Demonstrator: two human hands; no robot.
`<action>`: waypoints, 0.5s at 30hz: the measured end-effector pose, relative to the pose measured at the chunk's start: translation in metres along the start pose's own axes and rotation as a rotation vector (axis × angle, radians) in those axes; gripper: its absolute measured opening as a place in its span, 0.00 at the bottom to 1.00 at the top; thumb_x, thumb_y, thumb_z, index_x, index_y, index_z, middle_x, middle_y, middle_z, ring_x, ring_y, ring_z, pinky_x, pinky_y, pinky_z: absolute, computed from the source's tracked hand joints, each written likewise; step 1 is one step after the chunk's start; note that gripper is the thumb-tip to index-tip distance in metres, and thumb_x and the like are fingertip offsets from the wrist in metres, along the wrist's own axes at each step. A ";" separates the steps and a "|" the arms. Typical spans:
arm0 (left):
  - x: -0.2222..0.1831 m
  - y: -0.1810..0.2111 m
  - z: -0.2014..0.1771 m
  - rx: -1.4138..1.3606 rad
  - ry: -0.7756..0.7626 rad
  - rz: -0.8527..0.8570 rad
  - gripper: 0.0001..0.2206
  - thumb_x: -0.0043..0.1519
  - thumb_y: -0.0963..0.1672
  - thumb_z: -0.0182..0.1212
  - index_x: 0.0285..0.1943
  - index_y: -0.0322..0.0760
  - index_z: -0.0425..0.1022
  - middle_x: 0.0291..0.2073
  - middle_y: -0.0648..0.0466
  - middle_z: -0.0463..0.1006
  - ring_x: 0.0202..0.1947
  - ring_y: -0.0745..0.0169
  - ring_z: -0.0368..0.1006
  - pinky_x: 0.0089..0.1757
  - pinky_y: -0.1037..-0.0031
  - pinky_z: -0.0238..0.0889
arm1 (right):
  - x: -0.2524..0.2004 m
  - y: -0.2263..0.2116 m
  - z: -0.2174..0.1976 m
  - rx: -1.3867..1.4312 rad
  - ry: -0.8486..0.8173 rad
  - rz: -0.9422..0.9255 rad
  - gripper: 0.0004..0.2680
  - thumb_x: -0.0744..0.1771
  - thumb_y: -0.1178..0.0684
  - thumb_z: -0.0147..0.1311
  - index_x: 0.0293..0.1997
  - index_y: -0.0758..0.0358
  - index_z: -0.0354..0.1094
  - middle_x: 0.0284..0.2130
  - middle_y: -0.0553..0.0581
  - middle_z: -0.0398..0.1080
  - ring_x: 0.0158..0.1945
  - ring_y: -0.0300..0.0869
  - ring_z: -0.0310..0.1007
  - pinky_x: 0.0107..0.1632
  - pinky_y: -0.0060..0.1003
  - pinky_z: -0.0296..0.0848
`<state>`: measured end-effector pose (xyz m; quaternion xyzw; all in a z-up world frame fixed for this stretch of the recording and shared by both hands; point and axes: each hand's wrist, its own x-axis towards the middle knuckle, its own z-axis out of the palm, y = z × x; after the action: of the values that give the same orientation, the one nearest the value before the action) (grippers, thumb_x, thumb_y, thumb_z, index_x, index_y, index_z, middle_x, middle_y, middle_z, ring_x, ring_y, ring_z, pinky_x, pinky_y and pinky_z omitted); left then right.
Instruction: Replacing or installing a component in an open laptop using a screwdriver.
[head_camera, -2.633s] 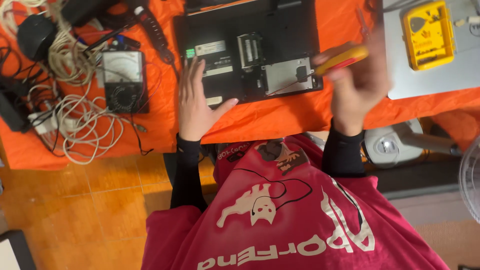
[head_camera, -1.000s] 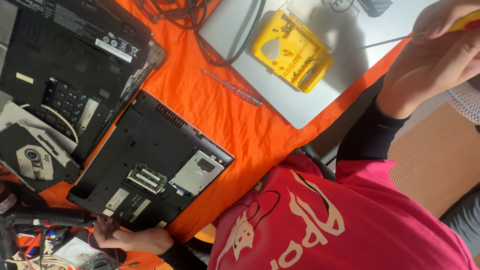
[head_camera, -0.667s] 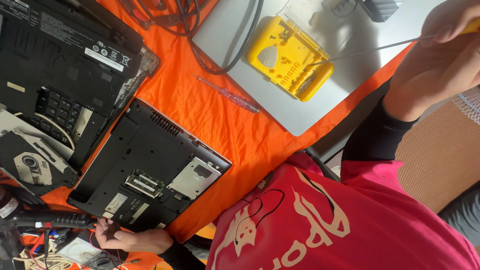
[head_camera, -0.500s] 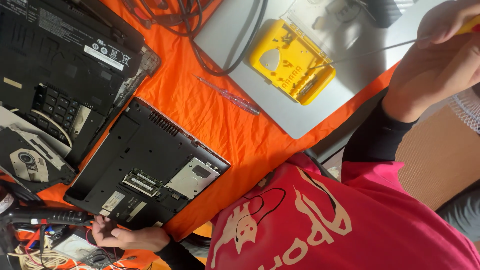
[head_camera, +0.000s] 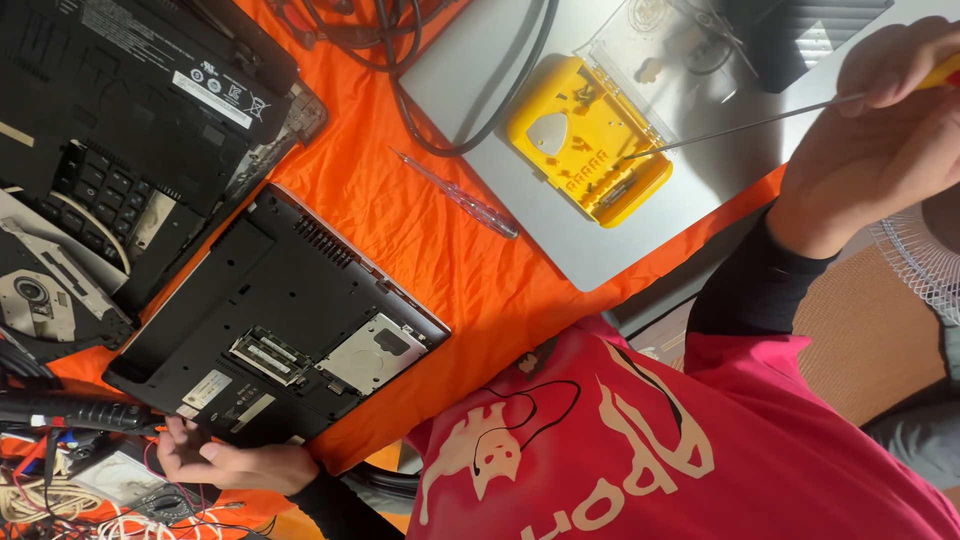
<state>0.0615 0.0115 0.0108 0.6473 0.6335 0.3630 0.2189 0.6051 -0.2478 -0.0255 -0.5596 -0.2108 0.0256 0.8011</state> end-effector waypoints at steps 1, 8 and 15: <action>0.000 0.000 0.001 0.000 0.003 0.000 0.26 0.73 0.51 0.42 0.73 0.26 0.54 0.69 0.37 0.65 0.71 0.46 0.62 0.69 0.57 0.57 | 0.000 0.002 -0.003 0.002 0.000 -0.001 0.11 0.76 0.50 0.44 0.45 0.71 0.59 0.31 0.59 0.59 0.29 0.40 0.54 0.33 0.32 0.53; 0.001 -0.003 0.001 -0.066 0.003 0.011 0.23 0.73 0.47 0.42 0.73 0.26 0.55 0.66 0.40 0.65 0.70 0.49 0.62 0.69 0.58 0.56 | -0.008 0.019 -0.022 0.005 0.021 -0.008 0.11 0.76 0.50 0.43 0.47 0.70 0.60 0.32 0.59 0.61 0.29 0.40 0.55 0.33 0.32 0.54; 0.002 -0.012 0.000 -0.091 0.028 -0.020 0.23 0.72 0.45 0.40 0.74 0.26 0.54 0.67 0.39 0.66 0.70 0.48 0.61 0.69 0.57 0.56 | -0.007 0.024 -0.024 0.001 0.025 -0.017 0.11 0.76 0.50 0.43 0.49 0.70 0.61 0.33 0.60 0.62 0.30 0.40 0.56 0.33 0.32 0.55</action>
<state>0.0537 0.0145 0.0025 0.6251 0.6259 0.3980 0.2430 0.6122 -0.2624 -0.0566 -0.5575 -0.2057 0.0120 0.8042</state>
